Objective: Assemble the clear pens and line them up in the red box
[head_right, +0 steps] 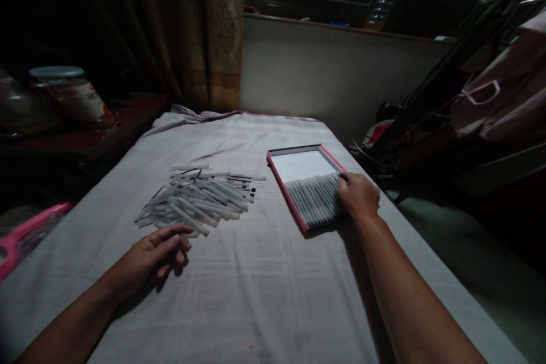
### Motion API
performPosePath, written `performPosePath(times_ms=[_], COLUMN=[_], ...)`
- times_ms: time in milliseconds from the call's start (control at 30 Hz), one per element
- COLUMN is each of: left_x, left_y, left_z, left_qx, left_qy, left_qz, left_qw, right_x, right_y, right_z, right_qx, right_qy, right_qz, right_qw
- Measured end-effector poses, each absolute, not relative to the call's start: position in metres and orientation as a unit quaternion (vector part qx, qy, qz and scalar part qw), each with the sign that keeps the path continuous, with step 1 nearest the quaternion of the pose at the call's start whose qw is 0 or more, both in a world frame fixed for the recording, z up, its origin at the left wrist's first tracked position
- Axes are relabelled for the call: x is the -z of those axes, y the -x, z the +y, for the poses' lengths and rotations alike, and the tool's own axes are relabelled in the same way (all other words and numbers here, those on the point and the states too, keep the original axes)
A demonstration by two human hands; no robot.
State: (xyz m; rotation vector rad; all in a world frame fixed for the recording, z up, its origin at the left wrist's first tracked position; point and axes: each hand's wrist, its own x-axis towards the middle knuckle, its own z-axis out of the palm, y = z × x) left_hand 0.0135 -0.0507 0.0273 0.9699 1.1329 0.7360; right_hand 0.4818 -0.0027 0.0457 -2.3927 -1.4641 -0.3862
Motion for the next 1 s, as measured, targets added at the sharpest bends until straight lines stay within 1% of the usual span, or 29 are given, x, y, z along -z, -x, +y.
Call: performPosePath(times_ms=[100,167,233,333,433,533,633,700,767,833,867,933,1000], left_x=[-0.024,-0.023,-0.022,-0.023,-0.024,-0.026,-0.027,-0.026,-0.025,-0.024,-0.025,-0.026,-0.026], left_y=[-0.012,-0.011,-0.010,-0.010,-0.011,-0.012,-0.014,-0.015,-0.016,-0.016,-0.015,-0.012,-0.009], left_z=[-0.049,-0.048,-0.046,-0.045,-0.045,-0.046,-0.048,-0.050,-0.051,-0.053,-0.054,-0.056,-0.056], left_qx=[-0.342,-0.357,-0.370,-0.385,-0.389,-0.378,-0.371,-0.368,-0.373,-0.416,-0.448,-0.506,-0.509], left_qy=[-0.422,-0.416,-0.406,-0.395,-0.393,-0.398,-0.404,-0.412,-0.438,-0.491,-0.530,-0.616,-0.693], left_qz=[0.493,0.482,0.475,0.470,0.466,0.465,0.464,0.468,0.475,0.496,0.508,0.513,0.485], left_qw=[0.680,0.684,0.688,0.689,0.691,0.694,0.695,0.690,0.666,0.582,0.509,0.320,0.159], right_x=[-0.053,-0.055,-0.055,-0.051,-0.043,-0.033,-0.026,-0.024,-0.025,-0.027,-0.029,-0.034,-0.040], right_y=[-0.437,-0.395,-0.352,-0.303,-0.280,-0.278,-0.283,-0.286,-0.285,-0.280,-0.275,-0.264,-0.251], right_z=[0.006,0.010,0.013,0.012,0.009,0.005,0.002,-0.002,-0.009,-0.017,-0.021,-0.030,-0.037], right_qx=[0.140,0.101,0.048,-0.005,-0.012,-0.008,-0.022,-0.036,-0.053,-0.078,-0.093,-0.131,-0.175], right_qy=[0.734,0.675,0.639,0.632,0.654,0.673,0.690,0.704,0.698,0.650,0.613,0.534,0.472], right_qz=[-0.618,-0.688,-0.740,-0.764,-0.753,-0.738,-0.719,-0.696,-0.680,-0.695,-0.713,-0.752,-0.778], right_qw=[0.243,0.247,0.204,0.133,0.068,0.044,0.082,0.141,0.220,0.297,0.327,0.364,0.376])
